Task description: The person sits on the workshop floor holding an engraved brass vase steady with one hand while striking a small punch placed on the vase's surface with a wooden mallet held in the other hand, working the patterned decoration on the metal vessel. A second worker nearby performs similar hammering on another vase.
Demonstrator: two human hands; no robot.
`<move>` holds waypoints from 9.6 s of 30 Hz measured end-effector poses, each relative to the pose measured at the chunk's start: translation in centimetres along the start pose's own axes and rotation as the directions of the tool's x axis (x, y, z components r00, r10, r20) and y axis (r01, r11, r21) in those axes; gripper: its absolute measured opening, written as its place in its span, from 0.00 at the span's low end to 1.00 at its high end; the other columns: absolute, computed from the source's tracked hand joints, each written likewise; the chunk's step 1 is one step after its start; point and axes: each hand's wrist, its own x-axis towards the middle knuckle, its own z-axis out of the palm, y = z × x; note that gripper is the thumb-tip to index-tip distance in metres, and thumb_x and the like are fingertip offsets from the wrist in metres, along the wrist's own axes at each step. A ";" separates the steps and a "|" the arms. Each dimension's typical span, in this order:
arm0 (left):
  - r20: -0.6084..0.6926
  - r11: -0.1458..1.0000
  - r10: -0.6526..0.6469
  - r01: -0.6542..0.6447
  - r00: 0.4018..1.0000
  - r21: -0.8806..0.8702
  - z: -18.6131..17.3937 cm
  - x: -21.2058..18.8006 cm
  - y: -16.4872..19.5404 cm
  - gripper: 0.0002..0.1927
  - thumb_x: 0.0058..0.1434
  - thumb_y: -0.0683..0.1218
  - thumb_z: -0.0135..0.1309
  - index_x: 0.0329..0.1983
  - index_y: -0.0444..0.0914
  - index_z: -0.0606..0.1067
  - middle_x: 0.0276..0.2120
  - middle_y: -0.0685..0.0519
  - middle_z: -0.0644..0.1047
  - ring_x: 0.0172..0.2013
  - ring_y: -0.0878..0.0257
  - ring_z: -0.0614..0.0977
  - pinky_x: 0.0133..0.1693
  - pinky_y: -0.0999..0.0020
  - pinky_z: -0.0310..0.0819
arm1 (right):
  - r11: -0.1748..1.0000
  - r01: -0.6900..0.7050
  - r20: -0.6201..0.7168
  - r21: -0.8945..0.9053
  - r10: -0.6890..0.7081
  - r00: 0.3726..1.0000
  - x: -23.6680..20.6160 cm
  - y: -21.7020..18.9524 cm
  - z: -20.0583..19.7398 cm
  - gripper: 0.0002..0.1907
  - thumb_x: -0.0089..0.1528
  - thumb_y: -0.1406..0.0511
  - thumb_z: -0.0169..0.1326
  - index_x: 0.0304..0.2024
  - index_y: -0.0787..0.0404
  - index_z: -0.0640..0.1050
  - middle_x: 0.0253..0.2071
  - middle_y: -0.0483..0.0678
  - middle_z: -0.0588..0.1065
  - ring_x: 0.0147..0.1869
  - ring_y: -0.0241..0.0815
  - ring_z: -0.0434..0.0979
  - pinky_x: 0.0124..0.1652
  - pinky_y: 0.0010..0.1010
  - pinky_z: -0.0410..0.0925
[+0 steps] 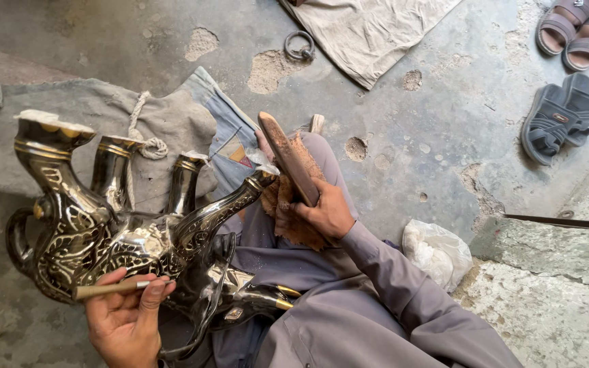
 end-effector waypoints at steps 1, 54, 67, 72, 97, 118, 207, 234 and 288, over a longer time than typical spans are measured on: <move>0.029 1.000 0.002 -0.003 1.000 0.026 0.4 0.6 0.4 0.23 0.65 0.33 0.57 0.61 0.29 0.64 0.44 0.39 0.78 0.43 0.56 0.84 0.47 0.59 0.86 | 1.000 -0.019 0.005 -0.003 0.019 1.000 0.0 0.0 -0.2 0.28 0.53 0.63 0.63 0.55 0.67 0.76 0.41 0.54 0.82 0.46 0.39 0.80 0.50 0.32 0.72; 0.813 0.713 0.138 -0.627 0.565 0.314 9.3 13.8 2.0 0.28 0.58 0.41 0.62 0.63 0.42 0.69 0.31 0.42 0.80 0.35 0.41 0.82 0.35 0.47 0.75 | 0.921 0.258 -0.170 -0.291 -0.315 0.934 -0.7 -3.9 -1.9 0.26 0.55 0.73 0.53 0.57 0.63 0.71 0.48 0.62 0.78 0.51 0.59 0.78 0.50 0.44 0.70; 0.819 0.695 0.136 -0.643 0.558 0.323 9.0 14.2 1.5 0.23 0.58 0.42 0.62 0.57 0.41 0.72 0.31 0.43 0.80 0.36 0.42 0.83 0.36 0.48 0.76 | 0.914 0.266 -0.142 -0.307 -0.321 0.936 -0.4 -3.5 -1.7 0.27 0.54 0.73 0.54 0.58 0.64 0.71 0.48 0.57 0.79 0.50 0.57 0.80 0.50 0.42 0.71; 0.816 0.701 0.108 -0.626 0.568 0.343 8.8 14.2 1.7 0.26 0.58 0.42 0.63 0.60 0.42 0.71 0.30 0.43 0.80 0.36 0.42 0.82 0.36 0.48 0.75 | 0.884 0.238 -0.154 -0.403 -0.321 0.934 -0.7 -3.7 -1.5 0.28 0.55 0.74 0.53 0.61 0.65 0.72 0.45 0.63 0.77 0.48 0.63 0.78 0.48 0.44 0.70; -0.540 0.984 -0.151 0.075 0.828 -0.160 -14.1 -8.8 -7.2 0.13 0.74 0.41 0.52 0.59 0.34 0.65 0.46 0.50 0.76 0.40 0.64 0.81 0.42 0.66 0.84 | 0.970 0.240 -0.002 -0.023 -0.241 0.971 0.2 -0.3 3.8 0.20 0.65 0.70 0.64 0.56 0.71 0.75 0.48 0.49 0.78 0.50 0.37 0.77 0.55 0.33 0.72; -0.548 0.046 -0.587 0.701 0.595 0.712 -14.0 -17.5 -15.5 0.13 0.58 0.47 0.58 0.46 0.41 0.79 0.41 0.39 0.82 0.44 0.38 0.83 0.47 0.44 0.76 | 0.969 0.203 0.032 0.143 -0.210 0.977 -0.9 0.2 6.1 0.21 0.66 0.72 0.62 0.59 0.74 0.72 0.55 0.52 0.76 0.53 0.40 0.78 0.56 0.31 0.74; 0.726 0.633 0.125 -0.618 0.677 0.467 3.4 9.1 3.4 0.18 0.68 0.42 0.57 0.60 0.41 0.72 0.34 0.46 0.72 0.33 0.48 0.83 0.32 0.55 0.78 | 0.976 0.197 -0.037 -0.093 -0.201 0.979 -2.6 -5.7 1.5 0.27 0.58 0.77 0.52 0.60 0.63 0.72 0.43 0.54 0.76 0.44 0.39 0.77 0.49 0.33 0.71; 0.755 0.633 0.161 -0.653 0.636 0.416 2.7 9.9 3.6 0.18 0.67 0.43 0.59 0.59 0.39 0.73 0.35 0.47 0.73 0.32 0.49 0.83 0.31 0.59 0.78 | 0.969 0.241 -0.065 -0.059 -0.245 0.967 -2.4 -7.7 1.4 0.23 0.60 0.78 0.50 0.58 0.65 0.73 0.43 0.52 0.76 0.46 0.37 0.76 0.48 0.30 0.70; 0.764 0.616 0.201 -0.686 0.613 0.388 2.2 10.2 3.8 0.19 0.66 0.43 0.61 0.59 0.42 0.74 0.37 0.50 0.75 0.32 0.53 0.82 0.30 0.61 0.77 | 0.744 0.395 -0.130 -0.538 -0.537 0.834 -2.7 -8.5 1.1 0.24 0.54 0.78 0.60 0.53 0.63 0.76 0.45 0.57 0.76 0.51 0.59 0.78 0.49 0.43 0.69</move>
